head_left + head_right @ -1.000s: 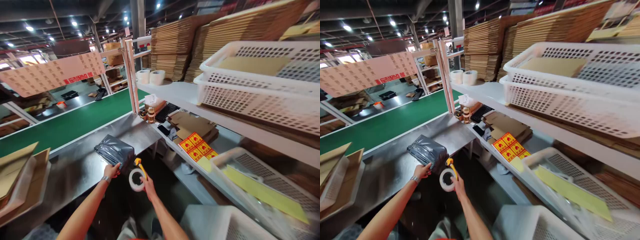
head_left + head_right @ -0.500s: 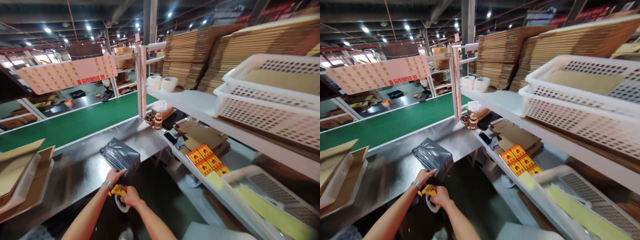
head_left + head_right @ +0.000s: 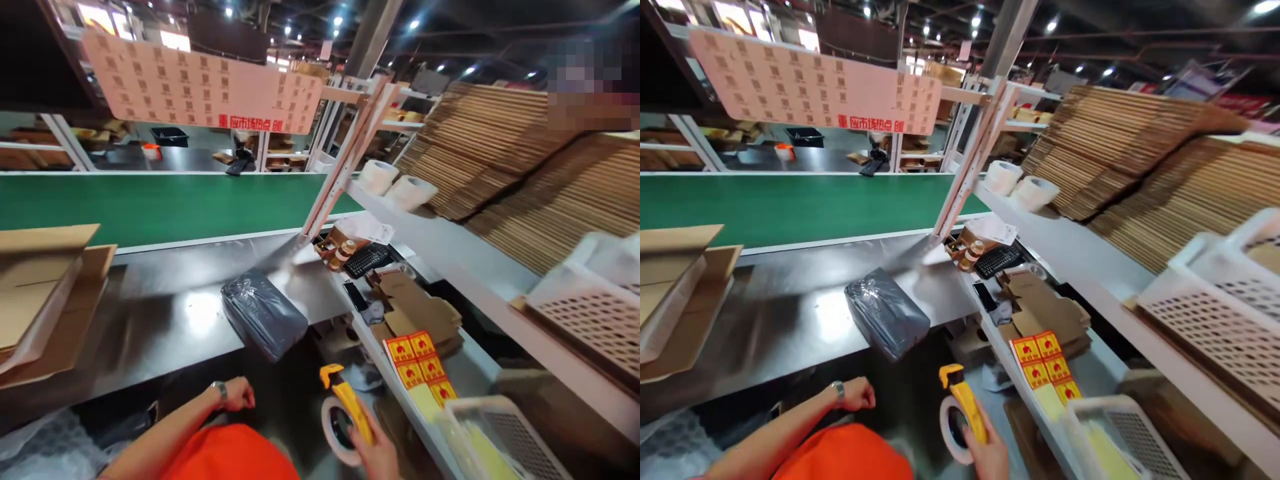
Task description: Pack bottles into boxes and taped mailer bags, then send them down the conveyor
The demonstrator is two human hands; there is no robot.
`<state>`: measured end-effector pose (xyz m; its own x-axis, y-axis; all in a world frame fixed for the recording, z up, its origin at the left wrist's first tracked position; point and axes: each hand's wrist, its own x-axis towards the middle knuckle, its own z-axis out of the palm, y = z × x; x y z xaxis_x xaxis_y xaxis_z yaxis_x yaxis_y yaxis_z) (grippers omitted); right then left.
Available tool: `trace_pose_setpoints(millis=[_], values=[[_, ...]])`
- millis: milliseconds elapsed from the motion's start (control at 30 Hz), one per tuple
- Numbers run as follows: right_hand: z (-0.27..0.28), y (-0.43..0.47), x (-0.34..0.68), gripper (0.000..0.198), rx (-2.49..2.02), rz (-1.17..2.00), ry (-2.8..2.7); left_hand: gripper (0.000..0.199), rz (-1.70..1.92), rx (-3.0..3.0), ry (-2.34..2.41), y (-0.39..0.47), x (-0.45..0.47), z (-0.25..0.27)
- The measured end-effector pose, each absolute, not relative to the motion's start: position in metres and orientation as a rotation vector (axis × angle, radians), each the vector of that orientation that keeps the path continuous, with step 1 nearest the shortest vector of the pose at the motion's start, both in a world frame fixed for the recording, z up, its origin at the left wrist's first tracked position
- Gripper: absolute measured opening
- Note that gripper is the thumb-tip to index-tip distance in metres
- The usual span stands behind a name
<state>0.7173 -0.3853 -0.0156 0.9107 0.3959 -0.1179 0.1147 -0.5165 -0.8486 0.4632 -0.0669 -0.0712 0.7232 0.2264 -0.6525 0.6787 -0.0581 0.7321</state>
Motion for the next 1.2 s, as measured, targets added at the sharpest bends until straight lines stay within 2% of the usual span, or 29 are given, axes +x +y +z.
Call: trace_pose_setpoints(millis=[167, 333, 367, 500, 567, 633, 767, 1000, 1200], values=[[0.039, -0.353, 0.757, 0.078, -2.164, 0.310, -0.397, 0.015, -0.295, 1.679, 0.792, 0.003, 0.507, -0.053], [0.067, -0.292, 0.801, 0.073, -2.085, 0.314, -0.743, 0.012, 0.187, 1.677, 1.259, 0.083, 0.482, -0.011], [0.069, -0.279, 0.815, 0.073, -2.065, 0.353, -0.847, 0.017, 0.289, 1.649, 1.356, 0.083, 0.476, -0.002], [0.079, -0.219, 0.869, 0.072, -1.892, 0.457, -1.333, 0.050, 0.575, 1.437, 1.428, 0.017, 0.493, 0.034], [0.090, -0.183, 0.888, 0.072, -1.732, 0.507, -1.655, 0.071, 0.624, 1.077, 1.158, -0.033, 0.528, 0.049], [0.103, -0.148, 0.899, 0.075, -1.540, 0.580, -1.978, 0.083, 0.629, 0.806, 1.004, -0.073, 0.565, 0.061], [0.116, -0.095, 0.915, 0.086, -1.215, 0.609, -2.353, 0.078, 0.752, 0.613, 1.025, -0.106, 0.610, 0.075], [0.088, -0.056, 0.928, 0.094, -0.884, 0.442, -2.499, 0.068, 0.974, 0.457, 1.303, -0.106, 0.641, 0.066], [0.070, -0.007, 0.987, 0.092, -0.905, 0.310, -2.538, 0.053, 1.080, 0.756, 1.731, -0.086, 0.573, 0.054]])
